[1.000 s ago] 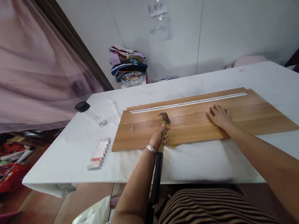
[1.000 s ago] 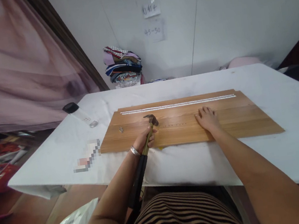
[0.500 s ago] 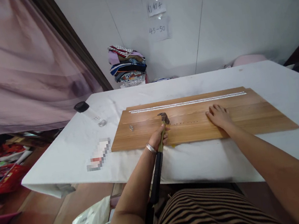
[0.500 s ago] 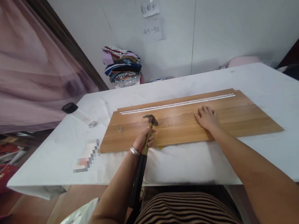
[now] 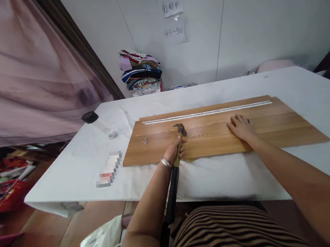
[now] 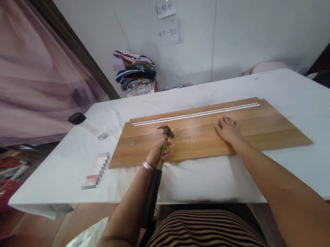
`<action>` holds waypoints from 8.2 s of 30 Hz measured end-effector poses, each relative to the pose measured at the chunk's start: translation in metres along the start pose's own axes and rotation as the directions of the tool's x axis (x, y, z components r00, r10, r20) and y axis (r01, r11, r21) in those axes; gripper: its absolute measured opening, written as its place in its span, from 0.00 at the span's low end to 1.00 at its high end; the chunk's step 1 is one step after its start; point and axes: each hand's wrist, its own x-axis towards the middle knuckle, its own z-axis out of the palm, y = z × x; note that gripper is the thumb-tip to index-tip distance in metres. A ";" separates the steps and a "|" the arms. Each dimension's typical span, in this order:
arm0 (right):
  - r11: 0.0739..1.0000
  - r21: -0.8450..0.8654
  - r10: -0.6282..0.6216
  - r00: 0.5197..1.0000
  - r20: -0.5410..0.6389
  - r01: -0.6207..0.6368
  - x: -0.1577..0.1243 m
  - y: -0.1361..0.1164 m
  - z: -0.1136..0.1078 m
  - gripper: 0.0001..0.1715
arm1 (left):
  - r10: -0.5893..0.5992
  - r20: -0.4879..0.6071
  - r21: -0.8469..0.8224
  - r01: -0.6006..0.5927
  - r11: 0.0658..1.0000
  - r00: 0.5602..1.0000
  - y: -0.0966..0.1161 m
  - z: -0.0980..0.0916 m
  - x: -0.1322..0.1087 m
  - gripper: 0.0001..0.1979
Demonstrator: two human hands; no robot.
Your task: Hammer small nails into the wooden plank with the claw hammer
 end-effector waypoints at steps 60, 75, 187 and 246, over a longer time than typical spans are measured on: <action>1.000 -0.023 -0.006 1.000 -0.021 0.006 -0.001 0.000 -0.001 0.29 | 0.015 0.046 0.000 -0.015 1.000 0.999 -0.003 -0.004 0.006 0.22; 1.000 0.008 -0.010 0.999 -0.035 0.010 0.000 0.003 0.002 0.29 | -0.006 0.035 0.016 0.005 1.000 0.999 -0.003 -0.004 0.006 0.22; 1.000 0.008 -0.008 1.000 -0.020 0.008 0.001 0.004 0.003 0.28 | 0.001 0.058 0.022 -0.002 1.000 0.998 0.000 -0.003 0.004 0.22; 1.000 0.009 -0.003 1.000 -0.031 0.003 0.001 0.003 0.003 0.30 | 0.000 0.063 -0.002 0.000 1.000 0.998 -0.002 -0.005 0.008 0.21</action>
